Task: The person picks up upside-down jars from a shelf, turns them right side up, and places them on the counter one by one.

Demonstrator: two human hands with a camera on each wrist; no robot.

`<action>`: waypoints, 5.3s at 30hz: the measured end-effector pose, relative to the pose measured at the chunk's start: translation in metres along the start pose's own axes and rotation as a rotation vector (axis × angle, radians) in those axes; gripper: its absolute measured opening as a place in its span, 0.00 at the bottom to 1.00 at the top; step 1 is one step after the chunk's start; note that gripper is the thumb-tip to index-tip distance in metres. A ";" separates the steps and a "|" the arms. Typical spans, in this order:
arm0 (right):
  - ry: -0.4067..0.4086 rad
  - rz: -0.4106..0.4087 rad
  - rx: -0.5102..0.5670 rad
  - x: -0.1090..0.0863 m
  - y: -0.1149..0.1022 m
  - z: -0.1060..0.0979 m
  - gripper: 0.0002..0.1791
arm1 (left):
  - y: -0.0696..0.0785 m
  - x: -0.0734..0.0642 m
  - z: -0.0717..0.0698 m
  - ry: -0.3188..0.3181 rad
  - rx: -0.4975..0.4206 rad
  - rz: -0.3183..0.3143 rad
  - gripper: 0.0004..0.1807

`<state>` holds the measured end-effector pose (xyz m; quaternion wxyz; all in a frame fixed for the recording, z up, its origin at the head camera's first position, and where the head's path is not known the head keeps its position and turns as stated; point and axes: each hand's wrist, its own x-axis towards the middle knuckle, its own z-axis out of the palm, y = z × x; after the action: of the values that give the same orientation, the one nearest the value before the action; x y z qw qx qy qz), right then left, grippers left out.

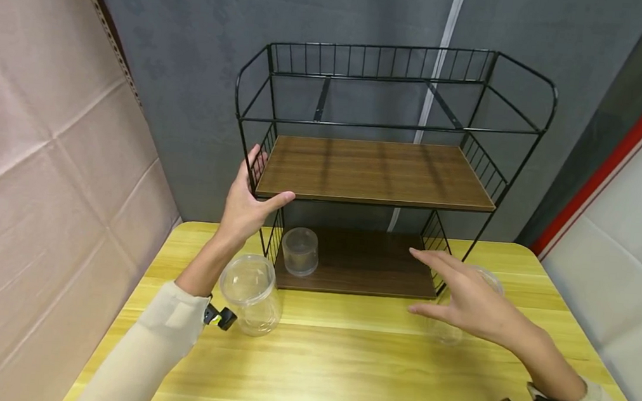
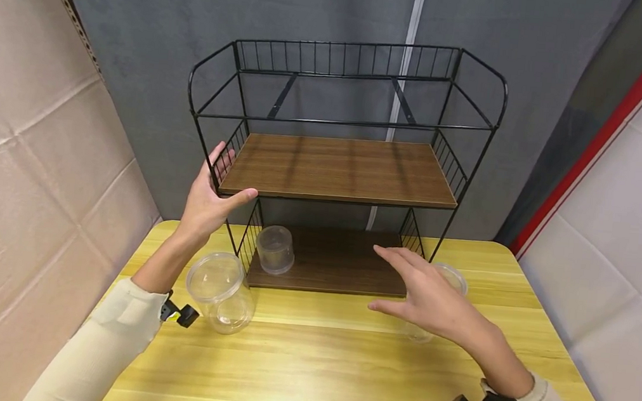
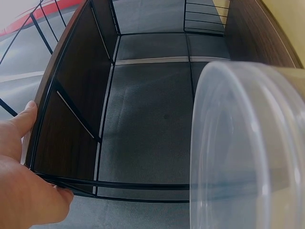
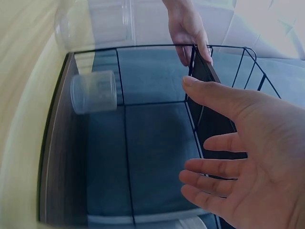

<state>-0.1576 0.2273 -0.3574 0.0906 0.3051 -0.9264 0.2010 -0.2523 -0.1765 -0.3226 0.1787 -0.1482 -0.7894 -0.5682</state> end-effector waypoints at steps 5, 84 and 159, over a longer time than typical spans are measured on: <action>-0.010 0.009 0.079 0.012 -0.005 0.017 0.51 | 0.000 0.000 0.000 0.004 0.001 -0.005 0.59; 0.018 0.161 0.373 0.185 -0.044 0.190 0.54 | 0.000 -0.001 0.002 0.004 0.030 -0.012 0.58; 0.429 0.231 1.566 0.052 -0.073 0.085 0.32 | 0.030 -0.106 0.069 -0.090 -0.167 0.252 0.63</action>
<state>-0.1586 0.1103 -0.3960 0.0052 0.1375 -0.5057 0.8517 -0.1525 -0.1043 -0.3647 0.2000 -0.2856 -0.7220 -0.5976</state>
